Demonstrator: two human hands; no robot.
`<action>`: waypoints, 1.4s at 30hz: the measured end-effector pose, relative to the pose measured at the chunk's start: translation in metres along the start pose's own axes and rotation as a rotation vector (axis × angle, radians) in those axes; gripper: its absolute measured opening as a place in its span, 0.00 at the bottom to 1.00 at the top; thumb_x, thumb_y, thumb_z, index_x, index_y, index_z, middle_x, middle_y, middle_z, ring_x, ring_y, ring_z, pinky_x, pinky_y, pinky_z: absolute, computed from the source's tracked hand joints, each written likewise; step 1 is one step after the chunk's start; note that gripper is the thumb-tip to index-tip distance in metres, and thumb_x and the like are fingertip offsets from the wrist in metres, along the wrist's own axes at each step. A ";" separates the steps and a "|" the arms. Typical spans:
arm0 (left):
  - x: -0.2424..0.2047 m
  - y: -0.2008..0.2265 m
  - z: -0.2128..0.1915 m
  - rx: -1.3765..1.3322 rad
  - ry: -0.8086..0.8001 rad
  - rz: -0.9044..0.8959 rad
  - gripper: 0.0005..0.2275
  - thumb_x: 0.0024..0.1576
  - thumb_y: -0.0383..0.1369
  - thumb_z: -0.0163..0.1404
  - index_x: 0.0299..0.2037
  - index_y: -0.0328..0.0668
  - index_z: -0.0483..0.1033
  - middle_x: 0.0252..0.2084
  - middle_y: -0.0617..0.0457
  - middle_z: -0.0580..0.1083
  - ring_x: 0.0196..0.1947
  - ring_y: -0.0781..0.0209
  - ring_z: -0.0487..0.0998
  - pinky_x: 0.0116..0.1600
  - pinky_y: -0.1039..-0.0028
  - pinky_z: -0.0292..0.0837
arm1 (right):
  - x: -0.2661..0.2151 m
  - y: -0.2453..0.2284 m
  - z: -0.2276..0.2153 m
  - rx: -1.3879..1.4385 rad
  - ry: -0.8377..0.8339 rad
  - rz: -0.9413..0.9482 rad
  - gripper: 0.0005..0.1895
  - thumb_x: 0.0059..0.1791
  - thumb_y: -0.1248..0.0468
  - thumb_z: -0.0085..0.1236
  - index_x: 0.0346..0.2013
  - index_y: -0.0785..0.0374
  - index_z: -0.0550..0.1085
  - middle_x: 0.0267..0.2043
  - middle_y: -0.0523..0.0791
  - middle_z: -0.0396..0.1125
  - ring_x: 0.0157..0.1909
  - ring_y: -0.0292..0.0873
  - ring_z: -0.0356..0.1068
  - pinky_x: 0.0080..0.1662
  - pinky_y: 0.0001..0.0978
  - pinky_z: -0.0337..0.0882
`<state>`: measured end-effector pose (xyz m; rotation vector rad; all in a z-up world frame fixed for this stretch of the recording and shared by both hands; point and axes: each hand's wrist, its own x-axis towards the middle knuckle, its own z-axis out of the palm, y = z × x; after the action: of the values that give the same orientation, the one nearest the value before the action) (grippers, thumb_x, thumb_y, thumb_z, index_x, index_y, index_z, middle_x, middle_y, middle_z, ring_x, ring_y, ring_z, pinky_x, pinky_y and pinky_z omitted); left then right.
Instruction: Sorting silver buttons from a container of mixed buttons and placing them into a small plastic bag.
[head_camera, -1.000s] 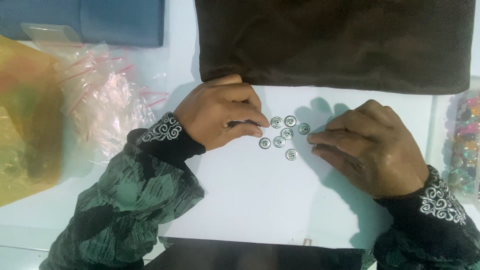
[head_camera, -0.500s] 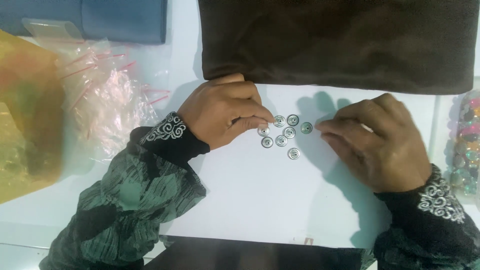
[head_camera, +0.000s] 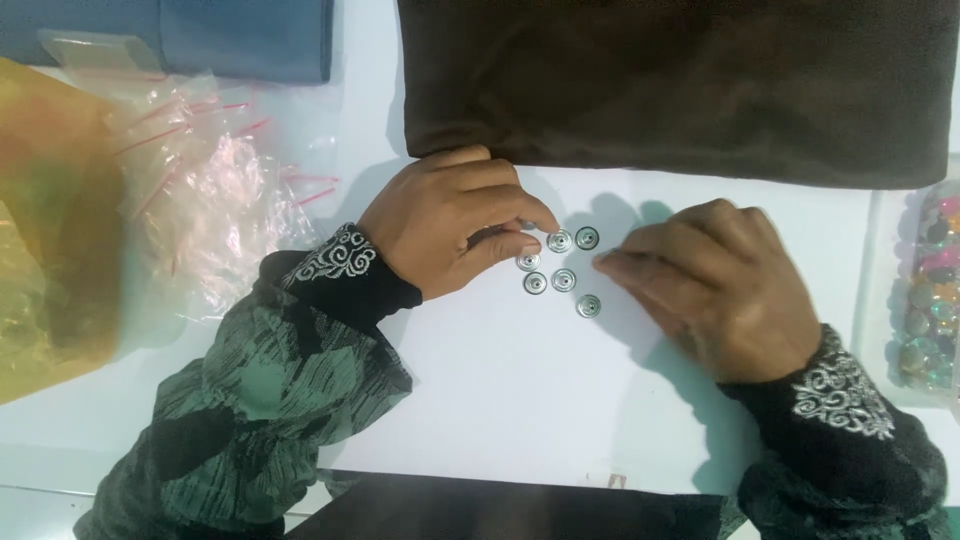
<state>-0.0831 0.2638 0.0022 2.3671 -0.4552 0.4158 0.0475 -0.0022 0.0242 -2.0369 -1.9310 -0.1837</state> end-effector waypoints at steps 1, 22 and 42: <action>0.000 0.000 0.000 0.001 0.000 0.000 0.04 0.62 0.33 0.58 0.45 0.48 0.81 0.33 0.59 0.74 0.32 0.58 0.69 0.39 0.69 0.68 | -0.001 0.001 -0.003 0.000 0.001 0.000 0.14 0.48 0.62 0.70 0.48 0.57 0.82 0.48 0.44 0.75 0.44 0.49 0.64 0.41 0.42 0.63; -0.001 -0.001 0.001 -0.015 0.007 -0.003 0.04 0.64 0.29 0.54 0.46 0.48 0.80 0.35 0.58 0.74 0.35 0.56 0.69 0.39 0.68 0.69 | -0.003 -0.002 -0.008 -0.005 -0.030 -0.007 0.12 0.48 0.60 0.71 0.46 0.51 0.82 0.50 0.39 0.76 0.48 0.49 0.70 0.44 0.43 0.61; 0.000 -0.001 0.003 -0.022 0.016 -0.087 0.11 0.68 0.31 0.41 0.58 0.44 0.71 0.44 0.52 0.76 0.42 0.55 0.77 0.49 0.64 0.74 | 0.032 -0.029 0.017 -0.066 -0.033 -0.206 0.22 0.57 0.70 0.52 0.67 0.59 0.68 0.62 0.49 0.70 0.57 0.53 0.69 0.50 0.45 0.72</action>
<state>-0.0824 0.2631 -0.0007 2.3513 -0.3468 0.3874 0.0186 0.0338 0.0229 -1.8890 -2.1811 -0.2671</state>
